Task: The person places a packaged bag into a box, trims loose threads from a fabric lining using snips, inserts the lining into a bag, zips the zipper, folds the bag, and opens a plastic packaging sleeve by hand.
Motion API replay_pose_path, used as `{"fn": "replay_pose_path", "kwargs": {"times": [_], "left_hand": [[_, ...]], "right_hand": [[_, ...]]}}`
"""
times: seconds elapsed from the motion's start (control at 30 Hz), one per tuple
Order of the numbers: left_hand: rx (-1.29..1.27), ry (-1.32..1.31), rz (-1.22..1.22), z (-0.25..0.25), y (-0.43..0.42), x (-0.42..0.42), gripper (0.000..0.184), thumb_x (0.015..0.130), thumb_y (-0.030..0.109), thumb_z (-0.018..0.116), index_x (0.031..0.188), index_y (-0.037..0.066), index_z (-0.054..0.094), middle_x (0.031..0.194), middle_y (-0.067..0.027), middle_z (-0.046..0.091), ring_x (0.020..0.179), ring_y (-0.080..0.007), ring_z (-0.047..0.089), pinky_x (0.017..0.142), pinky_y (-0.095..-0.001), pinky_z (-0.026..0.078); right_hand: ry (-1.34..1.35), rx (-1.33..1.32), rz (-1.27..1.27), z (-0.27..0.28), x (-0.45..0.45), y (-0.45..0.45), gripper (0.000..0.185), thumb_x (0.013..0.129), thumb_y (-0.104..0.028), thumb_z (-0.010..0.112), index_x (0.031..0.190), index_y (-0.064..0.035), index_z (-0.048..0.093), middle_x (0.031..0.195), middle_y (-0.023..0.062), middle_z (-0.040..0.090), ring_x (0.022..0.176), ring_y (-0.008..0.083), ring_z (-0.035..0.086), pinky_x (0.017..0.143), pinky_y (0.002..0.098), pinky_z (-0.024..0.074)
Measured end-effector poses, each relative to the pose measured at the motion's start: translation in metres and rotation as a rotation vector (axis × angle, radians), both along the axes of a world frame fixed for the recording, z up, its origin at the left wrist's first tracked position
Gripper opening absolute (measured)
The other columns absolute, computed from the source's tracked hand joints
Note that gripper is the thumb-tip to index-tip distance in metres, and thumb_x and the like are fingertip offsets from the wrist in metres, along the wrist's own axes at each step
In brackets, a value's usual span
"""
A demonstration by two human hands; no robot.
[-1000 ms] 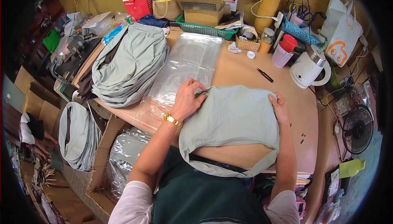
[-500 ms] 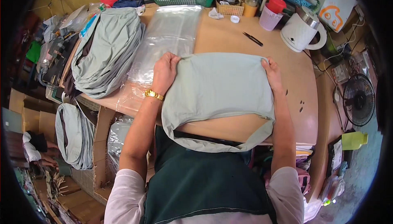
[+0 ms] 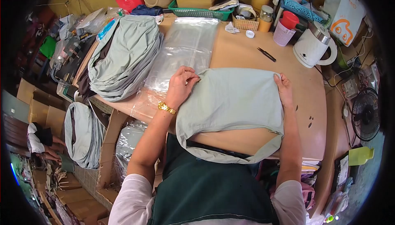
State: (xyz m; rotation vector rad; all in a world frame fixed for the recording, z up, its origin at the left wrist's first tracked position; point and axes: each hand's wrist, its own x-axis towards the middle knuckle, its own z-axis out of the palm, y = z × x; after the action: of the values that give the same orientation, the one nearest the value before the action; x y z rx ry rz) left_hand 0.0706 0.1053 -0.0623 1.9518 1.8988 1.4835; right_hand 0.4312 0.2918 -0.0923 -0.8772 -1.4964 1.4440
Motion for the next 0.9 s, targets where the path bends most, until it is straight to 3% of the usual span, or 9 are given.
{"fn": "replay_pose_path", "kwargs": {"times": [0.2, 0.27, 0.47, 0.6, 0.7, 0.77, 0.9], "left_hand": [[-0.034, 0.009, 0.020, 0.005, -0.002, 0.005, 0.011, 0.079, 0.004, 0.075, 0.085, -0.002, 0.069, 0.106, -0.0118, 0.065, 0.073, -0.0251, 0.068, 0.065, -0.0358, 0.055], [-0.058, 0.174, 0.088, 0.004, -0.002, 0.004, 0.012, 0.081, 0.005, 0.075, 0.087, -0.003, 0.070, 0.110, -0.0133, 0.065, 0.074, -0.0222, 0.070, 0.067, -0.0308, 0.057], [-0.140, -0.004, 0.011, 0.007, -0.005, 0.008, 0.010, 0.082, 0.003, 0.073, 0.084, -0.006, 0.069, 0.121, -0.0165, 0.060, 0.072, -0.0234, 0.069, 0.068, -0.0339, 0.056], [-0.178, 0.044, 0.008, -0.003, -0.002, 0.005, 0.009, 0.082, 0.002, 0.071, 0.085, -0.005, 0.066, 0.120, -0.0160, 0.059, 0.069, -0.0236, 0.067, 0.069, -0.0332, 0.055], [-0.092, -0.017, -0.001, -0.003, 0.001, -0.001, 0.007, 0.085, 0.001, 0.068, 0.087, -0.003, 0.063, 0.115, -0.0141, 0.059, 0.079, -0.0239, 0.064, 0.071, -0.0317, 0.054], [0.135, -0.183, 0.083, 0.011, 0.002, -0.020, 0.005, 0.088, 0.002, 0.065, 0.088, -0.002, 0.061, 0.111, -0.0122, 0.059, 0.090, -0.0228, 0.060, 0.075, -0.0306, 0.051], [0.162, -0.073, 0.298, 0.045, -0.003, -0.006, 0.006, 0.086, 0.001, 0.065, 0.092, 0.002, 0.062, 0.103, -0.0158, 0.057, 0.099, -0.0277, 0.058, 0.077, -0.0372, 0.051]], "right_hand": [[-0.034, 0.032, -0.029, 0.003, -0.001, -0.003, 0.023, 0.099, -0.027, 0.062, 0.085, -0.0097, 0.058, 0.077, -0.0060, 0.060, 0.069, 0.0021, 0.048, 0.064, 0.0203, 0.0414], [-0.006, 0.012, -0.024, 0.006, -0.002, -0.005, 0.023, 0.099, -0.027, 0.062, 0.084, -0.0099, 0.057, 0.077, -0.0056, 0.060, 0.069, 0.0022, 0.048, 0.064, 0.0202, 0.0416], [-0.016, 0.030, -0.006, 0.003, -0.001, 0.000, 0.023, 0.098, -0.027, 0.063, 0.084, -0.0101, 0.057, 0.077, -0.0051, 0.061, 0.069, 0.0022, 0.050, 0.064, 0.0204, 0.0422], [-0.003, 0.007, -0.034, 0.005, -0.004, -0.005, 0.024, 0.098, -0.027, 0.064, 0.083, -0.0104, 0.057, 0.076, -0.0055, 0.060, 0.068, 0.0020, 0.048, 0.064, 0.0204, 0.0418], [0.005, 0.013, -0.031, 0.003, -0.001, -0.002, 0.022, 0.099, -0.025, 0.063, 0.085, -0.0086, 0.058, 0.078, -0.0053, 0.061, 0.070, 0.0027, 0.049, 0.065, 0.0205, 0.0418], [-0.155, 0.162, -0.054, 0.001, -0.002, -0.001, 0.018, 0.099, -0.021, 0.061, 0.089, -0.0060, 0.059, 0.080, -0.0055, 0.061, 0.073, 0.0028, 0.049, 0.068, 0.0195, 0.0412], [-0.231, 0.098, -0.047, -0.002, -0.001, 0.007, 0.017, 0.099, -0.018, 0.059, 0.098, -0.0017, 0.060, 0.090, -0.0006, 0.064, 0.082, 0.0078, 0.056, 0.076, 0.0237, 0.0453]]}}
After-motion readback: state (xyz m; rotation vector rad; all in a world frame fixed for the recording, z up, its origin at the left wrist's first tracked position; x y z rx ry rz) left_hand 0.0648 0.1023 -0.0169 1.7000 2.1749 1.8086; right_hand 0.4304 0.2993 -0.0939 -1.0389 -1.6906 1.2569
